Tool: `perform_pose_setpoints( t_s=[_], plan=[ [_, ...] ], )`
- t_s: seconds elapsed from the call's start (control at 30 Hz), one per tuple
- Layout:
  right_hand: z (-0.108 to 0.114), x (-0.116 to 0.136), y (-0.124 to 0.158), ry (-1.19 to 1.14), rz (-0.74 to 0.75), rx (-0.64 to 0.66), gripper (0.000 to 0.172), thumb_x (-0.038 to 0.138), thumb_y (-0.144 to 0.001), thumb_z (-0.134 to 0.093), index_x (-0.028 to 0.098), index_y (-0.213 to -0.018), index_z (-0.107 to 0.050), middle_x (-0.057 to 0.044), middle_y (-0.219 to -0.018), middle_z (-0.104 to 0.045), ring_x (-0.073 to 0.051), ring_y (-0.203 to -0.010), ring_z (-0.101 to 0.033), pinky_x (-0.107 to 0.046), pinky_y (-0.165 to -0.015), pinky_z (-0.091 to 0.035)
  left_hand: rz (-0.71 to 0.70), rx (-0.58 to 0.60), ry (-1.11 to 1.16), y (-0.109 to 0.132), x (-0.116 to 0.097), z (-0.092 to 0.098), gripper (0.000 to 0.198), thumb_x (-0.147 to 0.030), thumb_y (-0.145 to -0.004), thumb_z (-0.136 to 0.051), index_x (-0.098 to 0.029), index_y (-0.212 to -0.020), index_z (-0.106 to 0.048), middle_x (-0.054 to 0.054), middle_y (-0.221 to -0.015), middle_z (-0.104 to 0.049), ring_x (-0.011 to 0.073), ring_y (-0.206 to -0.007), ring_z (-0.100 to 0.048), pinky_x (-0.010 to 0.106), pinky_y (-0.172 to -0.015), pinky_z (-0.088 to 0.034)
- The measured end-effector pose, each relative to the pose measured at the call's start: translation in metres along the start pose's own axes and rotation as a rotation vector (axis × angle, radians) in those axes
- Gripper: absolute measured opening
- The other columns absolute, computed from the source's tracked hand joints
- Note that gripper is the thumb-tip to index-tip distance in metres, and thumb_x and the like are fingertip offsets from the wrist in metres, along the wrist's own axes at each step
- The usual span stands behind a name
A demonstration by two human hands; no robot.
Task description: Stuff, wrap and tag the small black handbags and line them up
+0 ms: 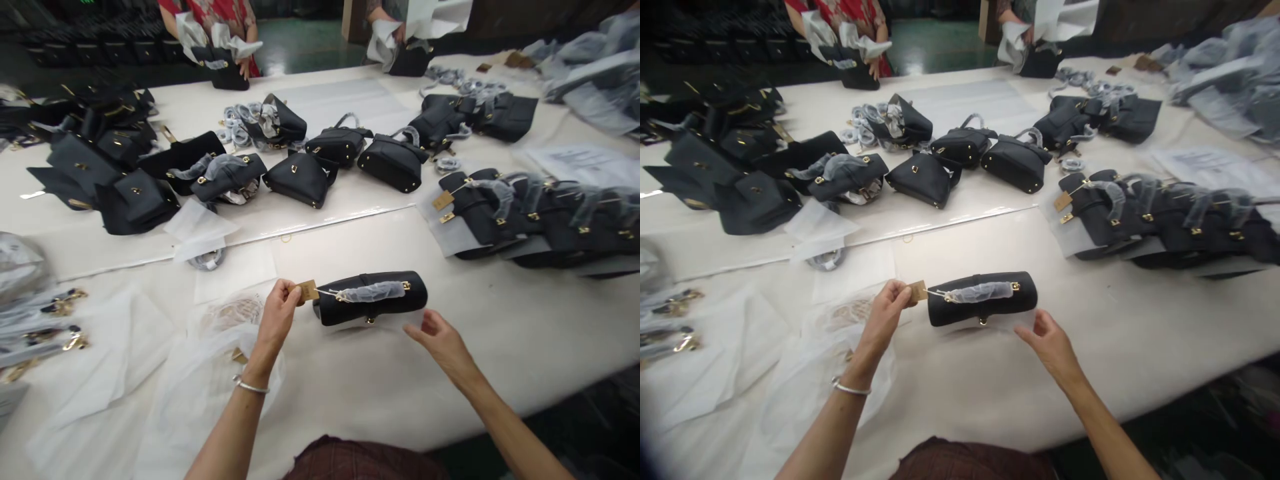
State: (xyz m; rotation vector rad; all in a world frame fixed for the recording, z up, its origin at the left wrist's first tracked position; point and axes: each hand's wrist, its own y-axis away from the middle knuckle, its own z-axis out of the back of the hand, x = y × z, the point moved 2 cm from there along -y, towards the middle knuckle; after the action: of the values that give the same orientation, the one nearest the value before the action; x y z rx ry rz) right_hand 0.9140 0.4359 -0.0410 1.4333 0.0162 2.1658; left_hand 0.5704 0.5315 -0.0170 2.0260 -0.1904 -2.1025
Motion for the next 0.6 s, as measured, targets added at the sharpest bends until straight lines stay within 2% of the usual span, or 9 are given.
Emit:
perform_pose_setpoints(
  t_s=[0.03, 0.1, 0.17, 0.27, 0.37, 0.43, 0.5, 0.53, 0.6],
  plan=[
    [0.000, -0.004, -0.006, 0.085, 0.013, 0.049, 0.035, 0.052, -0.067, -0.078, 0.023, -0.082, -0.067, -0.001, -0.079, -0.068, -0.023, -0.077, -0.061, -0.034, -0.069, -0.048, 0.024, 0.001, 0.028, -0.003, 0.005, -0.002, 0.031, -0.045, -0.077, -0.067, -0.019, -0.078, -0.050, -0.002, -0.070, -0.061, 0.0150, -0.068, -0.063, 0.029, -0.069, -0.053],
    [-0.002, -0.007, -0.020, 0.230, 0.117, 0.055, 0.035, 0.057, -0.073, -0.069, 0.023, -0.067, -0.062, 0.001, -0.061, -0.060, -0.020, -0.064, -0.053, -0.032, -0.063, -0.043, 0.063, 0.008, 0.070, -0.006, 0.012, -0.006, 0.036, -0.048, -0.073, -0.070, -0.018, -0.080, -0.050, -0.001, -0.069, -0.063, 0.0153, -0.065, -0.064, 0.029, -0.066, -0.054],
    [-0.004, -0.009, -0.035, 0.304, 0.228, 0.034, 0.040, 0.061, -0.073, -0.066, 0.023, -0.062, -0.060, 0.001, -0.058, -0.058, -0.019, -0.061, -0.050, -0.033, -0.063, -0.040, 0.085, 0.016, 0.086, -0.007, 0.017, -0.008, 0.041, -0.050, -0.069, -0.074, -0.017, -0.081, -0.052, -0.001, -0.068, -0.064, 0.0137, -0.062, -0.062, 0.027, -0.063, -0.053],
    [-0.001, -0.012, -0.058, 0.317, 0.278, 0.041, 0.039, 0.060, -0.069, -0.070, 0.022, -0.064, -0.061, -0.002, -0.061, -0.061, -0.022, -0.064, -0.054, -0.035, -0.065, -0.041, 0.117, 0.006, 0.114, -0.004, 0.020, -0.005, 0.048, -0.051, -0.066, -0.077, -0.015, -0.087, -0.054, 0.002, -0.074, -0.066, 0.0137, -0.065, -0.063, 0.027, -0.066, -0.055],
    [0.017, -0.014, -0.074, 0.251, 0.282, 0.060, 0.041, 0.052, -0.068, -0.076, 0.022, -0.094, -0.068, -0.006, -0.089, -0.071, -0.026, -0.081, -0.063, -0.038, -0.074, -0.048, 0.148, -0.149, 0.163, 0.011, 0.026, 0.002, 0.058, -0.053, -0.067, -0.078, -0.016, -0.105, -0.054, 0.008, -0.094, -0.068, 0.0202, -0.084, -0.069, 0.031, -0.073, -0.058],
    [0.033, -0.009, -0.079, 0.149, 0.310, 0.143, 0.074, 0.043, -0.064, -0.082, 0.024, -0.130, -0.055, -0.012, -0.129, -0.063, -0.030, -0.112, -0.060, -0.042, -0.089, -0.049, 0.182, -0.218, 0.190, 0.029, 0.035, 0.001, 0.064, -0.057, -0.072, -0.075, -0.018, -0.118, -0.053, 0.014, -0.114, -0.065, 0.0271, -0.106, -0.067, 0.036, -0.080, -0.059],
    [0.040, 0.003, -0.080, 0.057, 0.337, 0.267, 0.107, 0.033, -0.056, -0.087, 0.029, -0.149, -0.034, -0.012, -0.153, -0.040, -0.029, -0.137, -0.042, -0.046, -0.105, -0.042, 0.237, -0.159, 0.200, 0.050, 0.049, -0.010, 0.070, -0.067, -0.074, -0.069, -0.021, -0.124, -0.054, 0.017, -0.132, -0.058, 0.0344, -0.123, -0.057, 0.041, -0.083, -0.059],
    [0.040, 0.010, -0.080, 0.028, 0.336, 0.332, 0.115, 0.030, -0.053, -0.089, 0.031, -0.152, -0.028, -0.012, -0.158, -0.034, -0.029, -0.142, -0.035, -0.047, -0.110, -0.038, 0.263, -0.112, 0.201, 0.059, 0.057, -0.019, 0.074, -0.071, -0.072, -0.067, -0.023, -0.127, -0.055, 0.017, -0.139, -0.053, 0.0375, -0.129, -0.051, 0.043, -0.083, -0.059],
    [0.029, 0.024, -0.081, -0.033, 0.311, 0.474, 0.116, 0.027, -0.051, -0.089, 0.031, -0.151, -0.030, -0.012, -0.156, -0.037, -0.031, -0.140, -0.038, -0.049, -0.113, -0.035, 0.287, -0.062, 0.206, 0.069, 0.071, -0.038, 0.081, -0.077, -0.069, -0.065, -0.027, -0.132, -0.054, 0.014, -0.150, -0.043, 0.0408, -0.137, -0.042, 0.045, -0.083, -0.059]
  ],
)
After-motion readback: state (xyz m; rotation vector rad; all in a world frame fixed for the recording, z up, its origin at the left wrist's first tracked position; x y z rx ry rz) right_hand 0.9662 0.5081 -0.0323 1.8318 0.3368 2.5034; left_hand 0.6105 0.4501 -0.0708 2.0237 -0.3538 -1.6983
